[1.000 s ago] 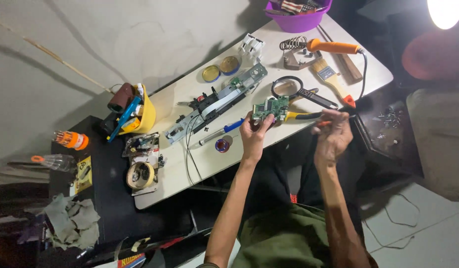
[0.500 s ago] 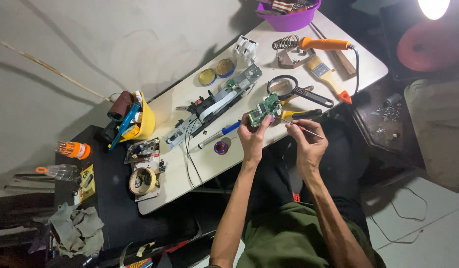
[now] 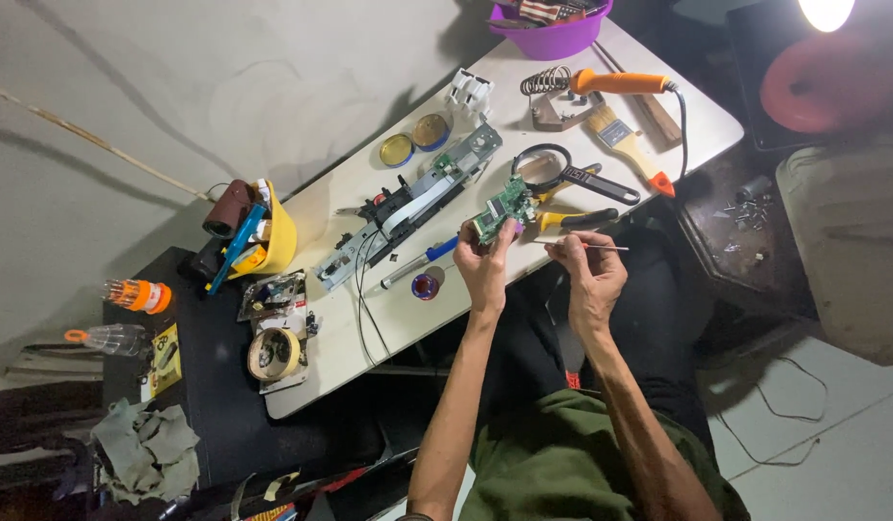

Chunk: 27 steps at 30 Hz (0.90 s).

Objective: Inspecting and preparing a small circuit board for repair or assembly using a magnifying glass and hand tools.

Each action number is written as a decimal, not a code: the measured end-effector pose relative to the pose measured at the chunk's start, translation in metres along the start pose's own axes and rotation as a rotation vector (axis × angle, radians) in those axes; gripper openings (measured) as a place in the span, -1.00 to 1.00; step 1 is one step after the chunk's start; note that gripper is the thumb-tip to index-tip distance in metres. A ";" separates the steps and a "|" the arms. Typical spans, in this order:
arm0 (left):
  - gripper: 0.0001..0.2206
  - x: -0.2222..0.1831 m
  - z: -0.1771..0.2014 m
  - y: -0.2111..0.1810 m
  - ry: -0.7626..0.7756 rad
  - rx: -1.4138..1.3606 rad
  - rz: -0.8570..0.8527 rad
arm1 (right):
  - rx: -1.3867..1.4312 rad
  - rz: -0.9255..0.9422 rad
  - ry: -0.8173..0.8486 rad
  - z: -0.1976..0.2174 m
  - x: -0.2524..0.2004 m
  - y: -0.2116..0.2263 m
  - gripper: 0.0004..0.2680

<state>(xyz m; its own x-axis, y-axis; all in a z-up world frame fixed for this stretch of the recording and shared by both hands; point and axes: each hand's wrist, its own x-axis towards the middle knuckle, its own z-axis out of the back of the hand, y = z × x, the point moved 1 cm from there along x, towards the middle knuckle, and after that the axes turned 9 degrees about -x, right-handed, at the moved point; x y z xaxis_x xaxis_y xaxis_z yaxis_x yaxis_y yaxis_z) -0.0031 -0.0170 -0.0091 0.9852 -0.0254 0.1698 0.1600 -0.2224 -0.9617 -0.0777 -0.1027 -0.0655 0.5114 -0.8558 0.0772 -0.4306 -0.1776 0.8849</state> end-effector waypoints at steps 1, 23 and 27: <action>-0.77 0.001 0.001 0.001 -0.001 -0.018 0.005 | 0.015 -0.011 0.004 -0.001 0.000 0.001 -0.92; -0.84 0.053 0.001 0.023 -0.130 -0.471 0.149 | 0.083 -0.392 0.452 0.056 0.012 -0.048 -0.66; -0.80 0.078 -0.017 -0.054 -0.122 -0.548 0.037 | 0.178 -0.507 0.634 0.104 0.012 -0.099 -0.62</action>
<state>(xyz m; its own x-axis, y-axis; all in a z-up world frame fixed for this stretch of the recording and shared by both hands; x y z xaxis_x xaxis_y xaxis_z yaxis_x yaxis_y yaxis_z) 0.0644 -0.0233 0.0594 0.9947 0.0631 0.0810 0.1020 -0.6982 -0.7086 -0.1067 -0.1461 -0.1997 0.9743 -0.2246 -0.0198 -0.1192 -0.5875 0.8004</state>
